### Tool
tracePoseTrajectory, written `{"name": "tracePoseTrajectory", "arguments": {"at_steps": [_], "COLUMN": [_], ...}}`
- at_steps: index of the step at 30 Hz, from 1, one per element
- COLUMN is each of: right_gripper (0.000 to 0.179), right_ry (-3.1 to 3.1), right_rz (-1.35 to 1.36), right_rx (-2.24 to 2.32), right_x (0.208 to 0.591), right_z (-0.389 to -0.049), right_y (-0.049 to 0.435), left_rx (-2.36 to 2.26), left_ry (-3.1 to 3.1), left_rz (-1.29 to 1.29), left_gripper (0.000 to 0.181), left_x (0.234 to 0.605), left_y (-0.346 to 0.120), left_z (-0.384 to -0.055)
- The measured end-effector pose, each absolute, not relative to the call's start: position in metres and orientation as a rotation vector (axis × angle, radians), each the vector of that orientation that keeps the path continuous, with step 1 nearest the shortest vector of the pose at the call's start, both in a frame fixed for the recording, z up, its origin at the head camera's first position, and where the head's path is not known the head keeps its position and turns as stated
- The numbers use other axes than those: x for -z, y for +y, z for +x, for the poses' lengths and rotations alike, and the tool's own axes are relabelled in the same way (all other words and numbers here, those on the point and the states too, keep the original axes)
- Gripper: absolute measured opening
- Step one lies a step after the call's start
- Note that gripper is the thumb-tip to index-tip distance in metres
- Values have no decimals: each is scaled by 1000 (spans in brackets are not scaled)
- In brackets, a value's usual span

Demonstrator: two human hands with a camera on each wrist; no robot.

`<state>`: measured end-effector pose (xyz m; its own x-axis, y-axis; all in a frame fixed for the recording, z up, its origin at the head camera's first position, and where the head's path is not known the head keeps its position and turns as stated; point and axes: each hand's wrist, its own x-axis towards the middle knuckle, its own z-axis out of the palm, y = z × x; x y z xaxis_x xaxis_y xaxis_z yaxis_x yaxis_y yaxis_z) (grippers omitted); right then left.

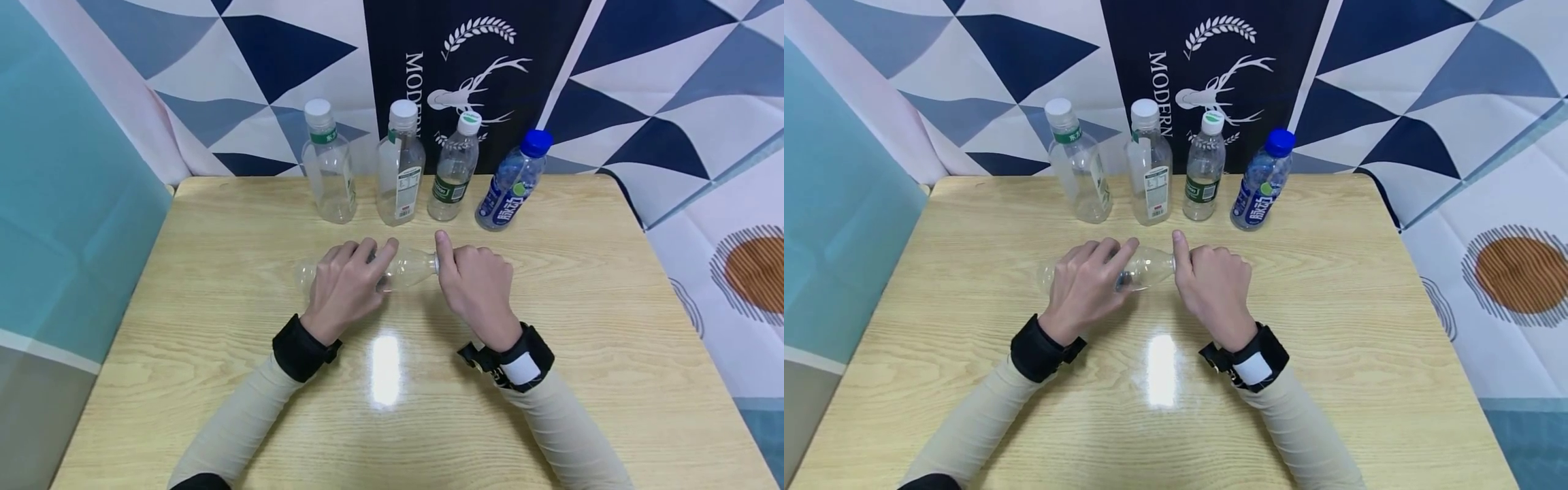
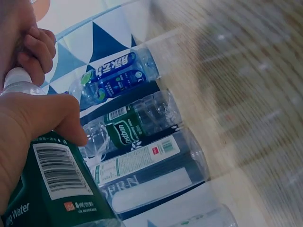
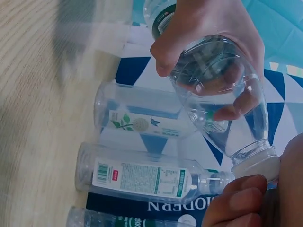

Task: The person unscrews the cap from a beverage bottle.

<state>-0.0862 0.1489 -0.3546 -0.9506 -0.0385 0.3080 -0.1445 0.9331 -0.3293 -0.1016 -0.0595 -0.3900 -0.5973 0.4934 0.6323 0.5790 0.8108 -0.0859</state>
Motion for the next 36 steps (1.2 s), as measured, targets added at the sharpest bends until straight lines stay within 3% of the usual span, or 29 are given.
{"name": "tracePoseTrajectory", "arguments": {"at_steps": [26,31,36], "right_gripper": [45,47,59], "right_ry": [-2306,-2406,-2574], "right_rz": [561,561,370], "right_rx": [-831,-751,-668], "right_x": [362,361,361], "right_z": [-94,-96,-93], "right_y": [149,153,157], "left_rx": [486,376,291], "left_ry": [-2395,-2385,-2382], "left_rz": [-815,-807,-805], "left_gripper": [53,49,48], "left_x": [390,390,391], "left_y": [-58,-58,-57], "left_z": [-98,-101,-102]}}
